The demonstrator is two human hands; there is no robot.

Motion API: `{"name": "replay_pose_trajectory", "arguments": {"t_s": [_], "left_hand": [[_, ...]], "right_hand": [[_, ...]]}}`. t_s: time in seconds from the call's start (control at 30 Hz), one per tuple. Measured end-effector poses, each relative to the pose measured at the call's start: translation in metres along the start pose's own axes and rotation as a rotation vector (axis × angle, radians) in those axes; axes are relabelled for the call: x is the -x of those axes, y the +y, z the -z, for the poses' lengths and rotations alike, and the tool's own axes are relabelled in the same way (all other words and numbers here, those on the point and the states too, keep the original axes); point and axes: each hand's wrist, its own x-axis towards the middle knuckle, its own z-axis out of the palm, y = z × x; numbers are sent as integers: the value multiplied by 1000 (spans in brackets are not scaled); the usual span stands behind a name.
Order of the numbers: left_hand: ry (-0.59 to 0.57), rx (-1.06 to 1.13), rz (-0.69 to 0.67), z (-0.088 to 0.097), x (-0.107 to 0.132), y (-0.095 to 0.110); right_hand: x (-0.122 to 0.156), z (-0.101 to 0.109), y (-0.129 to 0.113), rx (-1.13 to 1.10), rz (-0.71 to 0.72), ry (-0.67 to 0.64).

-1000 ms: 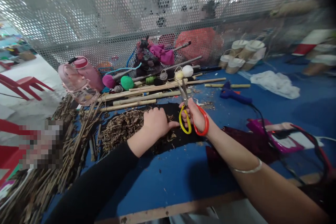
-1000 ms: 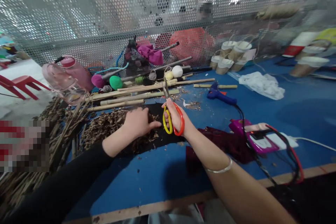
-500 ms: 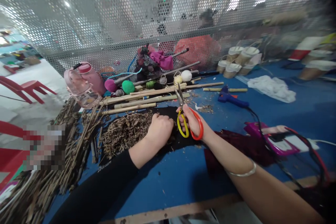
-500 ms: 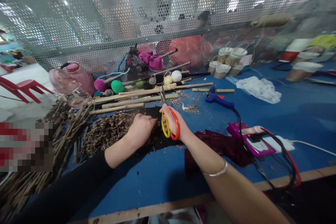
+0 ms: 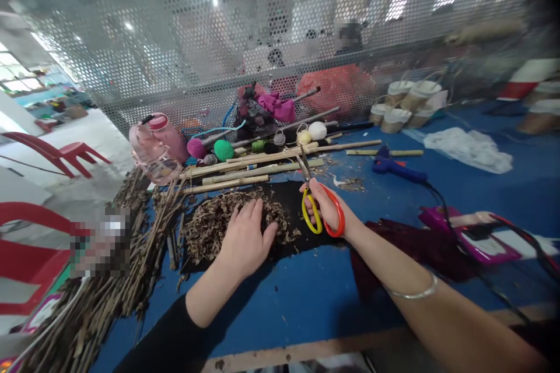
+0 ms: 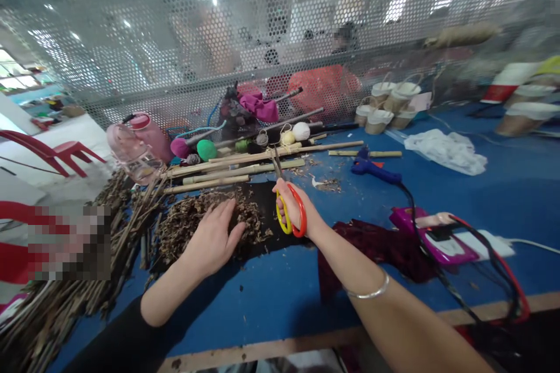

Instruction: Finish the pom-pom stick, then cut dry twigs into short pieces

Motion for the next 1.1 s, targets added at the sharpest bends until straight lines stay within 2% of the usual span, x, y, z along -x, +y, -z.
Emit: {"name": "replay_pose_trajectory", "arguments": {"t_s": [0.13, 0.27, 0.33, 0.43, 0.57, 0.67, 0.83, 0.93, 0.97, 1.0, 1.1], "left_hand": [[-81, -113, -30, -13, -1, -2], [-94, -143, -74, -21, -12, -9], [-99, -104, -74, -16, -15, -10], [-85, 39, -28, 1, -13, -10], [56, 176, 87, 25, -10, -4], [92, 154, 98, 20, -15, 6], [-56, 11, -17, -4, -27, 17], [-45, -28, 5, 2, -44, 9], [-79, -58, 46, 6, -52, 4], [-190, -103, 97, 9, -61, -2], [-298, -129, 122, 13, -85, -19]], "right_hand": [[2, -2, -2, -1, -3, 9], [2, -2, -1, -6, -1, 4], [1, -1, 0, -2, 0, 5], [0, 0, 3, 2, 5, 3], [-2, 1, 7, -9, 16, -16], [-1, 0, 6, -5, 30, -22], [1, -2, 2, -10, 1, -2], [1, 0, 2, -9, -17, 0], [1, 0, 2, -4, -15, -5], [0, 1, 2, 1, -10, -11], [0, 1, 2, 4, -3, -22]]}}
